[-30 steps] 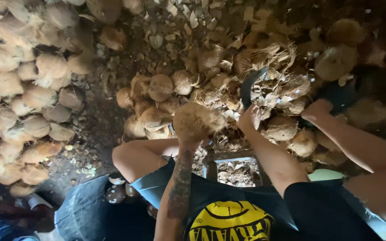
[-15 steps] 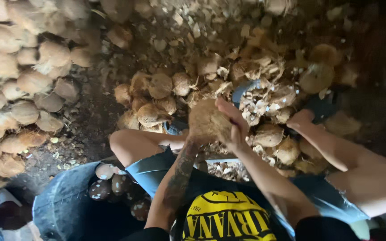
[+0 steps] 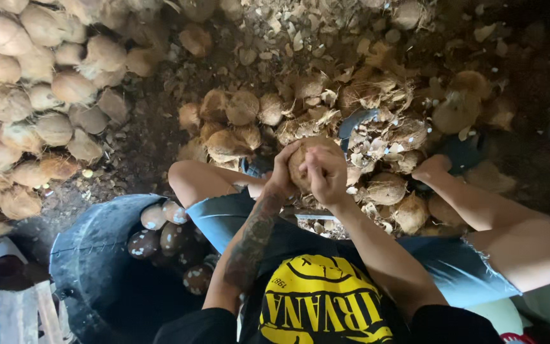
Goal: The person sits on the ground and uses a large knife to peel the husk off several coconuts. They rotate the coconuts to remove the husk completely and place the peeled coconuts into a black bucket. At one point, they open a coconut to drain the water into a white bucket.
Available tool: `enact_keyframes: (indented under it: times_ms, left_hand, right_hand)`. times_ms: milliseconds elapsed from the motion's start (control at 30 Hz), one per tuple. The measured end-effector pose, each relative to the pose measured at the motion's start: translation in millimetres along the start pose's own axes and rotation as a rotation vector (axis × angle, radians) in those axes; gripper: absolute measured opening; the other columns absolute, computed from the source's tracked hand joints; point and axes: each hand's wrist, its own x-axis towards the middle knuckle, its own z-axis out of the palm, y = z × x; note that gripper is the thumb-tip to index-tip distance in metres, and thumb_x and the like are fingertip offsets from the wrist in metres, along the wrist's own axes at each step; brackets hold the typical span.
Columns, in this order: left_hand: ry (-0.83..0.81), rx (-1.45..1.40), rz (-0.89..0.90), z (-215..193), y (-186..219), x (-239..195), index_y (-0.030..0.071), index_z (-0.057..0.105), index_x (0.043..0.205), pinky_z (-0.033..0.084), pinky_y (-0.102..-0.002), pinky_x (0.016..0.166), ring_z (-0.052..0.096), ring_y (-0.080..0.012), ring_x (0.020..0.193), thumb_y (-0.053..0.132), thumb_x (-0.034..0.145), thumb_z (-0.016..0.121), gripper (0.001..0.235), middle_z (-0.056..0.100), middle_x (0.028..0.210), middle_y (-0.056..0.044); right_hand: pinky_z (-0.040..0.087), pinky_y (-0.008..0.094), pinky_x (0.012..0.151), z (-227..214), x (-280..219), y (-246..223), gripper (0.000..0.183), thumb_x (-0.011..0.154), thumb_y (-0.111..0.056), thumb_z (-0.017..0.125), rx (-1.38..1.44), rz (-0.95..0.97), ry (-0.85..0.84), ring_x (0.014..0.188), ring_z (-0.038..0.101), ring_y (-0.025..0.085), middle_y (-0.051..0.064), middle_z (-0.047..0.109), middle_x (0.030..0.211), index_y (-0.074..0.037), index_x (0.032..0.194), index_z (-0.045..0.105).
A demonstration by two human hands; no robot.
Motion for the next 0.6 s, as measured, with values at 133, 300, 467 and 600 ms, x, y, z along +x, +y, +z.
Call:
enact_keyframes:
  times_ms: [133,300,467,600]
  left_hand:
    - [-0.027,-0.076,0.007,-27.5,8.8,28.0,0.005,0.081,0.1,0.057,-0.054,0.091,0.074,-0.037,0.092,0.07,0.079,0.073,0.069,0.081,0.098,-0.019]
    - [-0.037,-0.112,0.107,-28.0,25.6,39.2,0.008,0.081,0.101,0.057,-0.053,0.092,0.075,-0.0345,0.092,0.069,0.082,0.073,0.063,0.081,0.1,-0.017]
    - [-0.02,-0.217,0.203,-33.3,21.2,26.6,0.012,0.081,0.101,0.057,-0.051,0.093,0.076,-0.032,0.092,0.067,0.086,0.072,0.058,0.081,0.102,-0.016]
    - [-0.006,-0.26,0.251,-22.1,30.7,6.9,0.014,0.081,0.101,0.057,-0.05,0.093,0.076,-0.03,0.092,0.066,0.088,0.072,0.054,0.081,0.103,-0.015]
  right_hand:
    - [0.043,0.028,0.045,13.0,13.7,-37.3,0.061,0.116,-0.023,0.039,0.59,0.128,0.072,0.034,0.045,0.013,-0.001,0.043,0.04,-0.017,0.055,0.041]
    - [0.042,0.027,0.039,2.1,64.3,-94.0,0.074,0.111,-0.035,0.04,0.112,0.107,-0.213,0.034,0.057,0.02,0.001,0.055,0.039,-0.018,0.041,0.058]
    - [0.044,0.031,0.051,-79.5,91.8,-144.3,0.068,0.115,-0.033,0.045,0.124,0.124,0.268,0.036,0.05,0.018,0.009,0.051,0.045,-0.013,0.05,0.05]
    - [0.042,0.032,0.062,-126.5,116.1,-150.8,0.034,0.097,-0.045,0.06,0.15,0.334,0.616,0.059,0.046,0.013,-0.003,0.046,0.064,-0.019,0.076,0.05]
